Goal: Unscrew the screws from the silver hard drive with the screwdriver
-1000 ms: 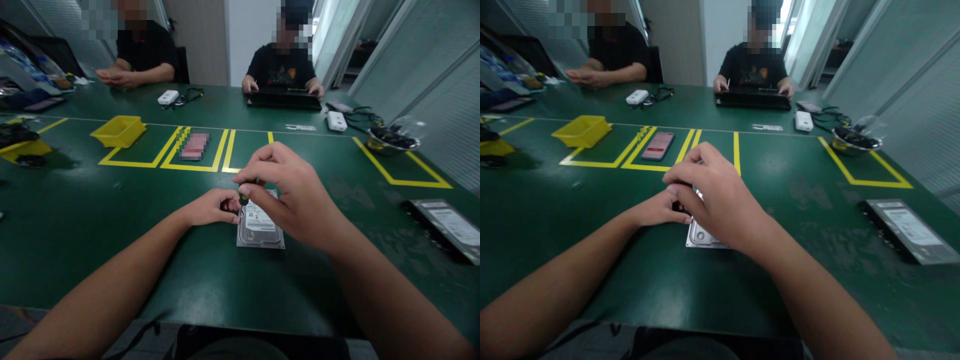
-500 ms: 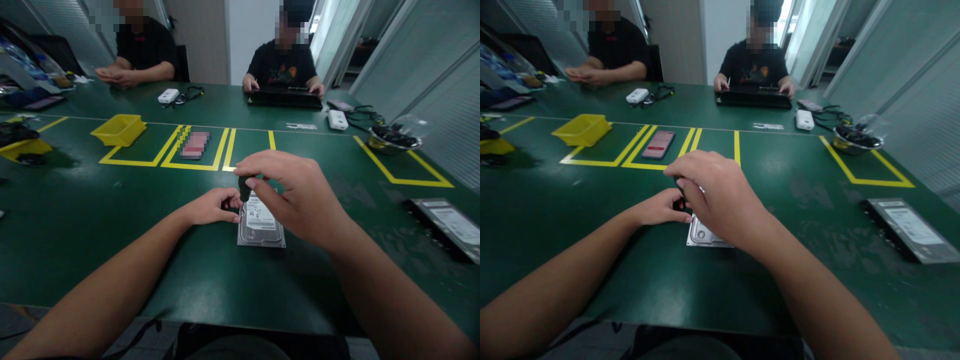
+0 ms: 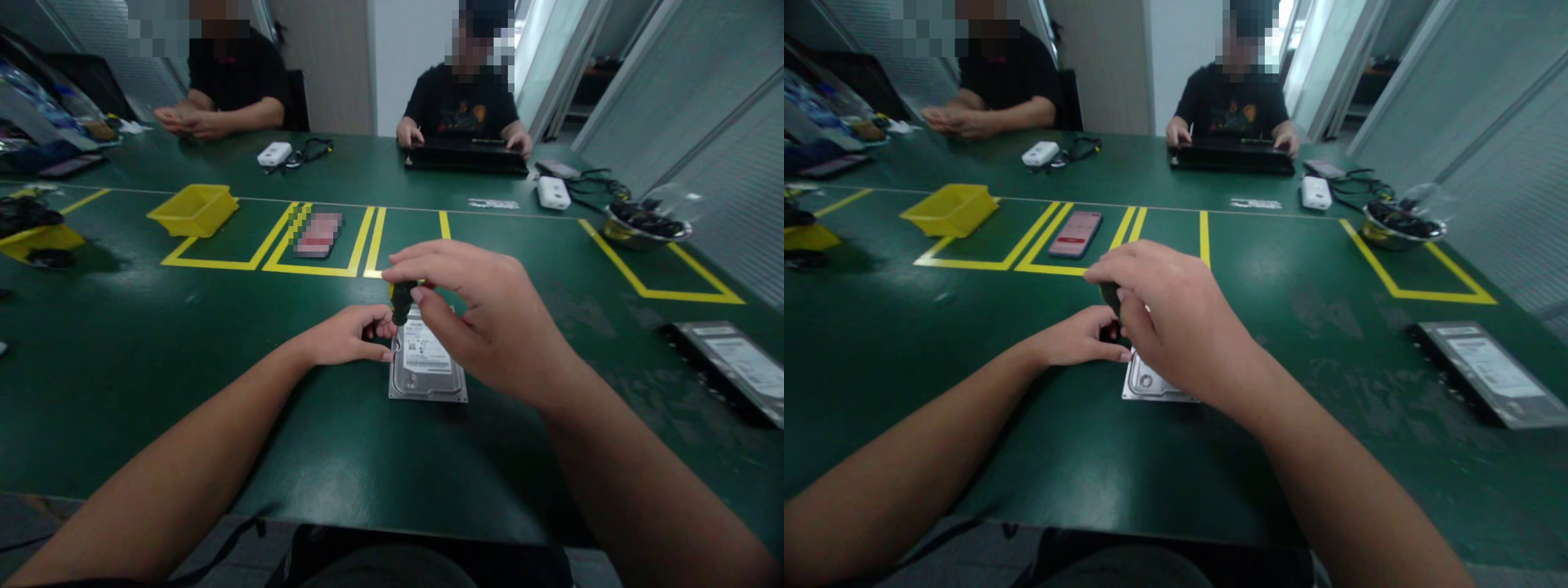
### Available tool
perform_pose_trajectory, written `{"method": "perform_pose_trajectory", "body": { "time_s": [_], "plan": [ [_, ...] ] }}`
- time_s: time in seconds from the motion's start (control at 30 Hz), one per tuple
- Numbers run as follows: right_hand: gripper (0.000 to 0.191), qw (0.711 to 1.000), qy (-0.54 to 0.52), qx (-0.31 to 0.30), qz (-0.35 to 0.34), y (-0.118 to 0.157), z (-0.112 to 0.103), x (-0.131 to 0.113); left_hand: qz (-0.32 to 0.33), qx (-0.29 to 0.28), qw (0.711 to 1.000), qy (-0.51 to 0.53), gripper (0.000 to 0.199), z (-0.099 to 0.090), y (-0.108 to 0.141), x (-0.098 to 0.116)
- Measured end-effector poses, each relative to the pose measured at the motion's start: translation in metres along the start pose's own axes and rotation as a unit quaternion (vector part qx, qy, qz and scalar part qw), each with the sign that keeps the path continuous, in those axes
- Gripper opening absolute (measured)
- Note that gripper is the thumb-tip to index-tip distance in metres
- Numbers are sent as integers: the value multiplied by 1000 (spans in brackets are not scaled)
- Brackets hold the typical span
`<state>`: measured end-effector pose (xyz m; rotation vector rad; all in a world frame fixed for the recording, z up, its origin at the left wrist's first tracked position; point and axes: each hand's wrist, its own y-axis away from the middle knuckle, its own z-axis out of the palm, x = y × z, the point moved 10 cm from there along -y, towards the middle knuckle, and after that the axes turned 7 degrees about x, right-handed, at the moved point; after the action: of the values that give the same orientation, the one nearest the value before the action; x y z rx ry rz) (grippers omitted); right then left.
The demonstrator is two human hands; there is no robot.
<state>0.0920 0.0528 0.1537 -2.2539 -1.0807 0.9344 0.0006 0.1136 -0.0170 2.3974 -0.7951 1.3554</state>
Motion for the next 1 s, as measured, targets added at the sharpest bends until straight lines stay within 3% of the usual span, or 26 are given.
{"method": "perform_pose_trajectory", "body": {
  "time_s": [0.13, 0.47, 0.63, 1.0],
  "plan": [
    [32, 1000, -6, -5, 8, 0, 0, 1, 5, 2, 1000, 0, 34, -1, 0, -1],
    [6, 999, 42, 30, 16, 0, 0, 5, 9, -13, 1000, 5, 33, 1, 0, 0],
    [13, 997, 61, 35, 27, 0, 1, 9, 11, -21, 1000, 15, 33, 3, 0, 0],
    [24, 998, 42, 29, -23, 2, 0, 4, 15, -13, 1000, -1, 33, 2, -1, 0]
  ]
}}
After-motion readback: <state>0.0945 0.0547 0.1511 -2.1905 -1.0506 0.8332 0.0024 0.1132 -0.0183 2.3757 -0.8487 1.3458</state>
